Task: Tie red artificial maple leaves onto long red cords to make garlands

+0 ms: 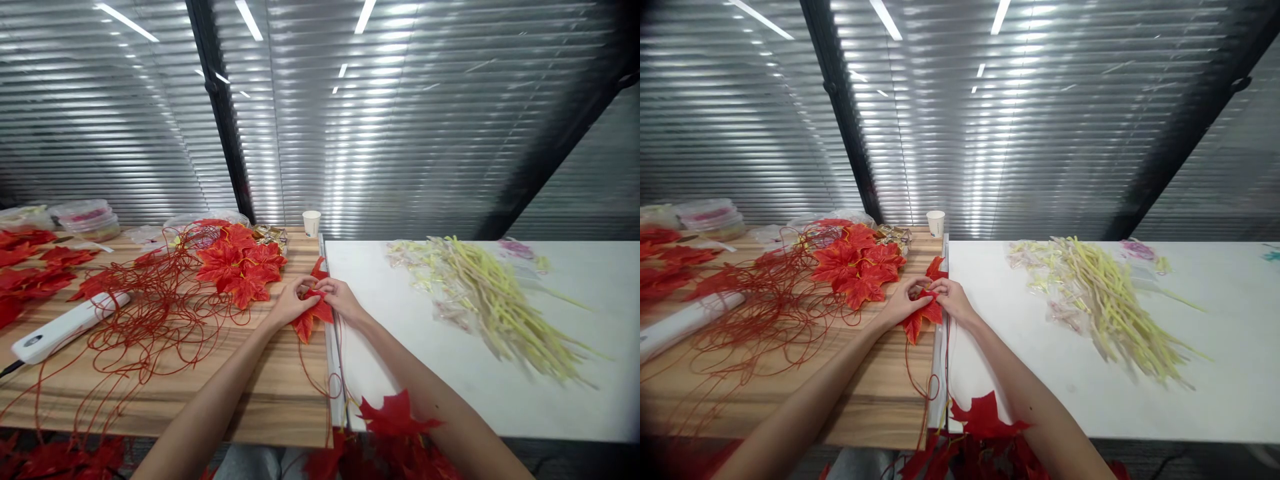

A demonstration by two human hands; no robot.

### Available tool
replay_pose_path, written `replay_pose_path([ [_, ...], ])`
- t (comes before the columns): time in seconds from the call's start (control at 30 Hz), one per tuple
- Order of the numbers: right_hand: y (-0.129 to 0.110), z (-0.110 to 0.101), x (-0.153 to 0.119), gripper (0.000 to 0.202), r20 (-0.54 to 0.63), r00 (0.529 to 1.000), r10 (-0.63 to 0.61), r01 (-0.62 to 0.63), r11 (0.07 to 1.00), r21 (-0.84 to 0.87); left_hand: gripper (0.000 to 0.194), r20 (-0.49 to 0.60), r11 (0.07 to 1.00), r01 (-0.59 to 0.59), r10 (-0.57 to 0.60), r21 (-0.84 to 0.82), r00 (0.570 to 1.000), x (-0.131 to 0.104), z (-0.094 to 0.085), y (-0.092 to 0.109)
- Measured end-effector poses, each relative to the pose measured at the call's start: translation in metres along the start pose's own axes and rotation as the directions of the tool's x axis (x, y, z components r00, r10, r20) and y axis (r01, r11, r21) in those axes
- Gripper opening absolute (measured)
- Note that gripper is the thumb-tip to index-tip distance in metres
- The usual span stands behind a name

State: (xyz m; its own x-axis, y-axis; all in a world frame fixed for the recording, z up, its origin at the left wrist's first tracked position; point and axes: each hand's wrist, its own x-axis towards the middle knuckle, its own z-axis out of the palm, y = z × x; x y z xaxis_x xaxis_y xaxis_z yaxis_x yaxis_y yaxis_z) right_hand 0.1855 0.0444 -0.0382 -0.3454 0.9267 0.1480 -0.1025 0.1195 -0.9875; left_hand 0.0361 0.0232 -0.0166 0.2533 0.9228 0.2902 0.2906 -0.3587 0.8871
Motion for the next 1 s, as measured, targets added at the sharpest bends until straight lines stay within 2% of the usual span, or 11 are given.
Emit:
replay_pose_path([
  [0.23, -0.0045, 0.0016, -0.0021, 0.012, -0.007, 1.000, -0.011, 0.011, 1.000, 0.002, 0.036, 0.022, 1.000, -0.013, 0.013, -0.006, 1.000, 0.0005, 0.0001, -0.0042],
  [0.4, -0.0078, 0.0031, -0.0037, 0.021, -0.006, 0.999, -0.051, 0.051, 0.998, -0.034, 0.038, 0.023, 0.999, -0.039, 0.039, -0.009, 0.999, 0.0004, -0.0002, -0.0054],
  [0.87, -0.0041, 0.0020, -0.0028, 0.023, -0.001, 0.998, -0.055, 0.055, 0.998, -0.020, 0.036, 0.028, 0.998, -0.064, 0.063, 0.006, 0.998, 0.0003, 0.0001, -0.0066],
  [1.0, -0.0013, 0.0011, -0.0023, 0.022, 0.012, 0.997, -0.071, 0.071, 0.997, -0.022, 0.041, -0.005, 0.999, -0.049, 0.049, 0.010, 0.999, -0.0011, 0.0002, -0.0032],
])
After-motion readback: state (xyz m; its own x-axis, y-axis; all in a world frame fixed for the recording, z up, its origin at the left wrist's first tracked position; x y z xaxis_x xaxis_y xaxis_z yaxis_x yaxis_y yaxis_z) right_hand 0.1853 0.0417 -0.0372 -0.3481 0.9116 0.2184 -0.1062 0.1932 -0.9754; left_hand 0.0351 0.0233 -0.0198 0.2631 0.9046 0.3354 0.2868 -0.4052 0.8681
